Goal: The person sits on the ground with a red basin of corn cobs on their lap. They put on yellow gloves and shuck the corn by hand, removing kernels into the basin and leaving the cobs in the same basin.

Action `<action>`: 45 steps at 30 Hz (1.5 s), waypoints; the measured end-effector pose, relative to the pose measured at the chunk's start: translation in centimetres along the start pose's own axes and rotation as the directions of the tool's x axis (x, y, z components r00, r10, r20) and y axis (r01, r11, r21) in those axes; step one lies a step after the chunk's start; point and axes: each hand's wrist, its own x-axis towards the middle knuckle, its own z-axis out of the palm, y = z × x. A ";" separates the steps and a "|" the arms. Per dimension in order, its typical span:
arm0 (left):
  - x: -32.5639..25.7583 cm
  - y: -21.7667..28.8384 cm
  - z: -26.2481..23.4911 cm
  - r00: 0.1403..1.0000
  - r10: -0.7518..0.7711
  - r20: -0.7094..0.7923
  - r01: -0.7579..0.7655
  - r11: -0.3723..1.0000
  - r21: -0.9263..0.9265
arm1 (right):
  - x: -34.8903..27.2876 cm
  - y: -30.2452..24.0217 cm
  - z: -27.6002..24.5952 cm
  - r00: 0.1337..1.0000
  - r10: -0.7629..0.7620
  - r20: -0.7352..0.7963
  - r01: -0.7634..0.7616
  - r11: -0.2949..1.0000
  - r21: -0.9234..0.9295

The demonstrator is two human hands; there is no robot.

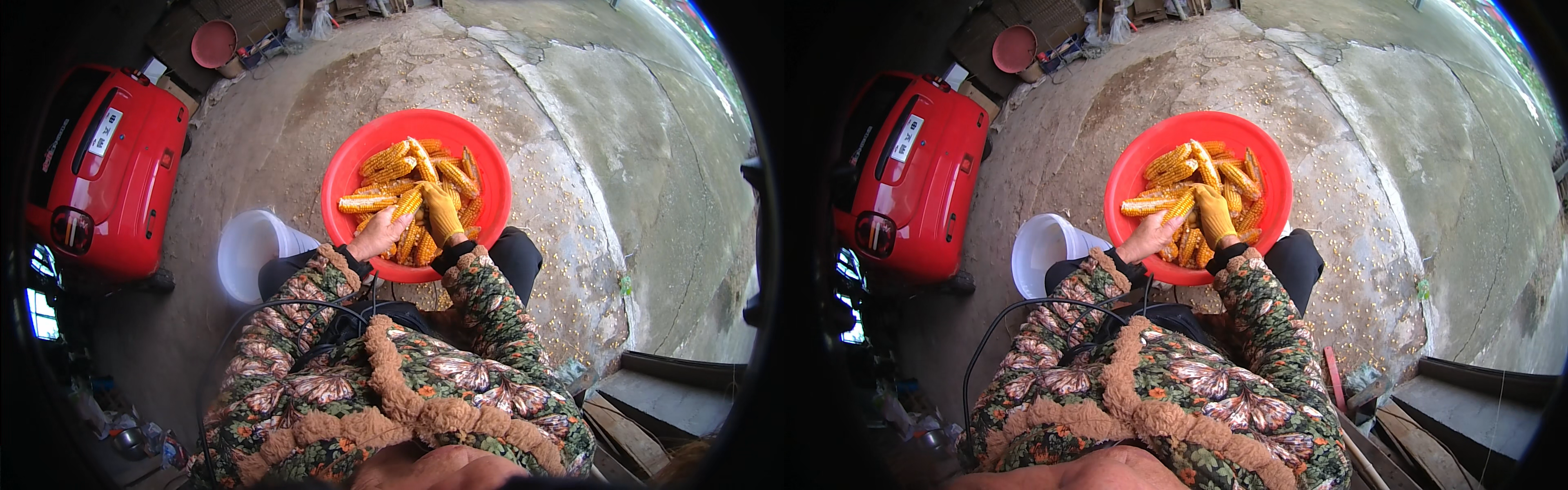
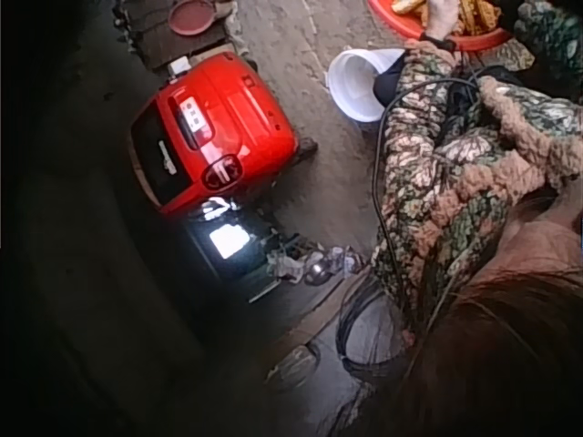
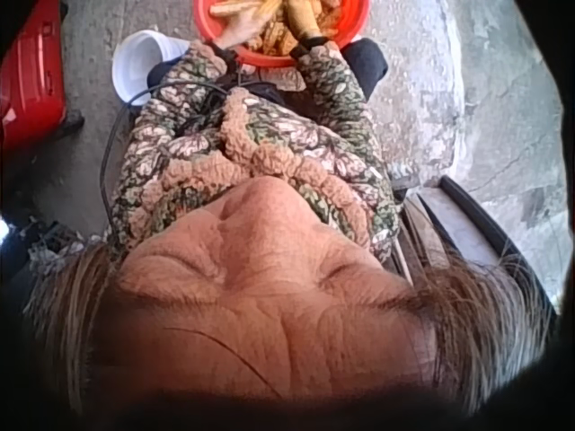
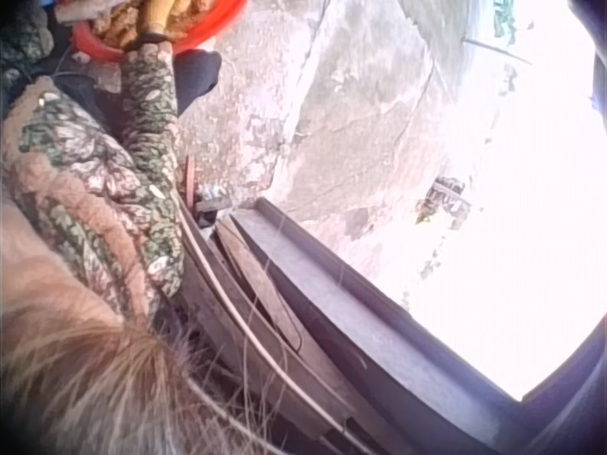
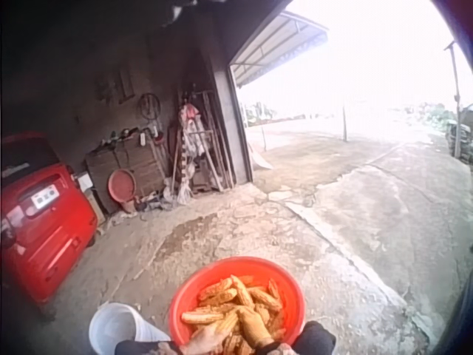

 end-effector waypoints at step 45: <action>-0.6 -1.1 0.5 0.983 0.101 -0.152 -0.073 0.981 0.180 | 1.6 1.4 -1.0 0.968 0.204 -0.146 -0.201 0.979 0.036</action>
